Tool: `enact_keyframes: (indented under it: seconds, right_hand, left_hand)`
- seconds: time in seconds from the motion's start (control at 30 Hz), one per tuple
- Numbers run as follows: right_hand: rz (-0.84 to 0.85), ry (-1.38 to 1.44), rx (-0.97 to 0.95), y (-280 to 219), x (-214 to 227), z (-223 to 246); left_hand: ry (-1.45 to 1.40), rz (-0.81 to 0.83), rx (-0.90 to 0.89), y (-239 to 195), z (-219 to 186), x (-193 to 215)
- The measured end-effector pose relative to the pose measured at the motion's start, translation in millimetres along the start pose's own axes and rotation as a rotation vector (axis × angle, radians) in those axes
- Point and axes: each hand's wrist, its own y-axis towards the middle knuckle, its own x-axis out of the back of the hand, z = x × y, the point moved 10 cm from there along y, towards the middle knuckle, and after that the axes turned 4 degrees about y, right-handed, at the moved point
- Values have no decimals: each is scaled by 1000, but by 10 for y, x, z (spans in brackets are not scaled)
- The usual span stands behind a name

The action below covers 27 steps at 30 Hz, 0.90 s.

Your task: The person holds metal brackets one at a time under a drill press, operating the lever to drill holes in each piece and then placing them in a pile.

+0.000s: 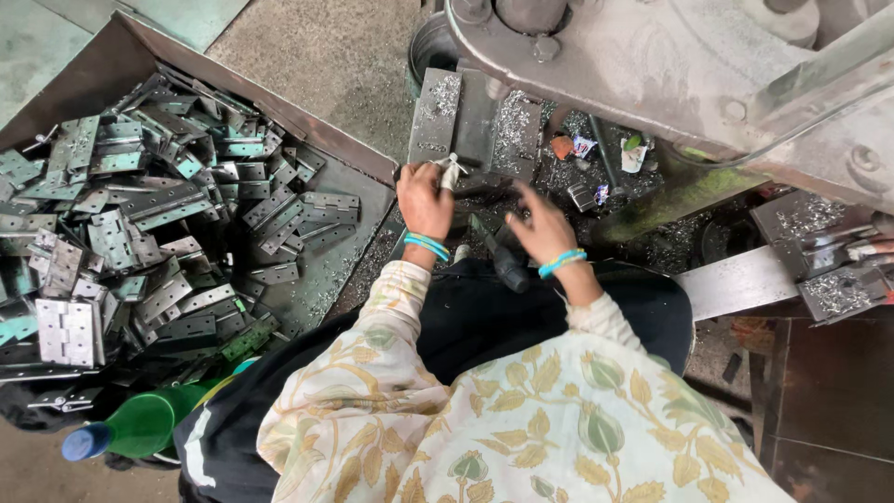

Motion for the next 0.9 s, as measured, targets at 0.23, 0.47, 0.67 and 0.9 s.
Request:
enact_keyframes:
  seconds: [0.23, 0.47, 0.67, 0.9]
  right_hand:
    - [-239, 632, -5, 396, -2, -377]
    - [-467, 111, 404, 350, 336, 217]
    - [-152, -292, 512, 593, -481, 500]
    - [215, -267, 198, -95, -154, 569]
  left_hand:
    - [-1045, 284, 476, -83, 749, -981]
    - [249, 134, -22, 563, 187, -353]
    - [395, 186, -201, 186, -177, -404]
    - [653, 344, -281, -23, -20, -1015]
